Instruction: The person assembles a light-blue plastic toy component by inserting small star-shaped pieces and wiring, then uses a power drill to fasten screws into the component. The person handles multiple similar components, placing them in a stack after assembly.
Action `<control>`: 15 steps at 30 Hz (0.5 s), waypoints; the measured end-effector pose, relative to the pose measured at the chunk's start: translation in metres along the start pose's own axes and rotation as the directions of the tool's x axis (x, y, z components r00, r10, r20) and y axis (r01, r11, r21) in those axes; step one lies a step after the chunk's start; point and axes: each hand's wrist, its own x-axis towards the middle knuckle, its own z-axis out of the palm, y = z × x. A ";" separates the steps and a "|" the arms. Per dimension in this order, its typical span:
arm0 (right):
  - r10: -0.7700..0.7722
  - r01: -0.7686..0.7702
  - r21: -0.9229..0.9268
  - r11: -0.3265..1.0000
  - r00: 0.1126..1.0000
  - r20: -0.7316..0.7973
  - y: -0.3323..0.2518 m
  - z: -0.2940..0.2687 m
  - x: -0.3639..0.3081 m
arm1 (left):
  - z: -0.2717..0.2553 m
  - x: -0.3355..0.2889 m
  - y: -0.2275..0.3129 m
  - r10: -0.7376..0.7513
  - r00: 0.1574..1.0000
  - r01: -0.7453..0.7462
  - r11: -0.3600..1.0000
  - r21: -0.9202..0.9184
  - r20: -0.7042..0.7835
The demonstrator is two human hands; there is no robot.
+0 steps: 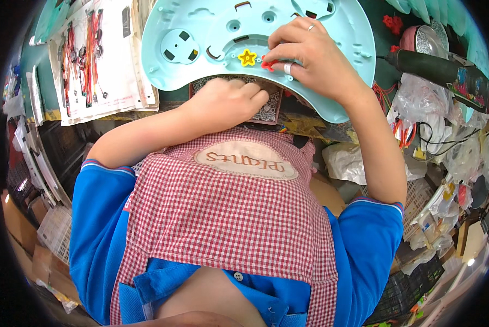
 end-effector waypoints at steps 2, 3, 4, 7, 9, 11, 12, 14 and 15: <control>-0.029 0.028 -0.030 0.999 0.999 -0.028 0.002 0.003 -0.001 | -0.022 0.001 -0.001 -0.063 0.995 0.077 0.975 -0.206 0.075; -0.030 0.029 -0.034 0.999 0.999 -0.032 0.003 0.004 -0.002 | -0.037 0.006 -0.009 -0.109 0.993 0.115 0.958 -0.261 0.041; -0.032 0.031 -0.040 0.999 0.999 -0.037 0.003 0.004 -0.003 | -0.055 0.013 -0.018 -0.155 0.988 0.150 0.937 -0.314 0.010; -0.037 0.037 -0.066 0.997 0.999 -0.006 0.000 0.003 0.000 | -0.069 0.032 -0.056 -0.328 0.942 0.267 0.859 -0.437 -0.068; -0.042 0.041 -0.077 0.996 0.999 -0.007 0.000 0.000 0.000 | -0.057 0.039 -0.078 -0.257 0.965 0.249 0.845 -0.474 0.050; -0.064 0.060 -0.078 0.995 0.997 -0.052 -0.003 -0.003 -0.003 | -0.047 0.041 -0.082 -0.210 0.968 0.249 0.815 -0.523 0.133; -0.042 0.040 -0.020 0.999 0.993 -0.113 -0.011 -0.002 -0.006 | -0.047 0.037 -0.081 -0.190 0.978 0.205 0.853 -0.479 0.081; 0.024 -0.004 0.095 0.996 0.976 -0.214 -0.038 0.002 -0.025 | -0.049 0.034 -0.077 -0.255 0.958 0.287 0.866 -0.410 0.130; -0.095 0.098 0.004 0.995 0.971 -0.220 -0.052 0.011 -0.031 | -0.051 0.035 -0.075 -0.282 0.947 0.319 0.872 -0.372 0.153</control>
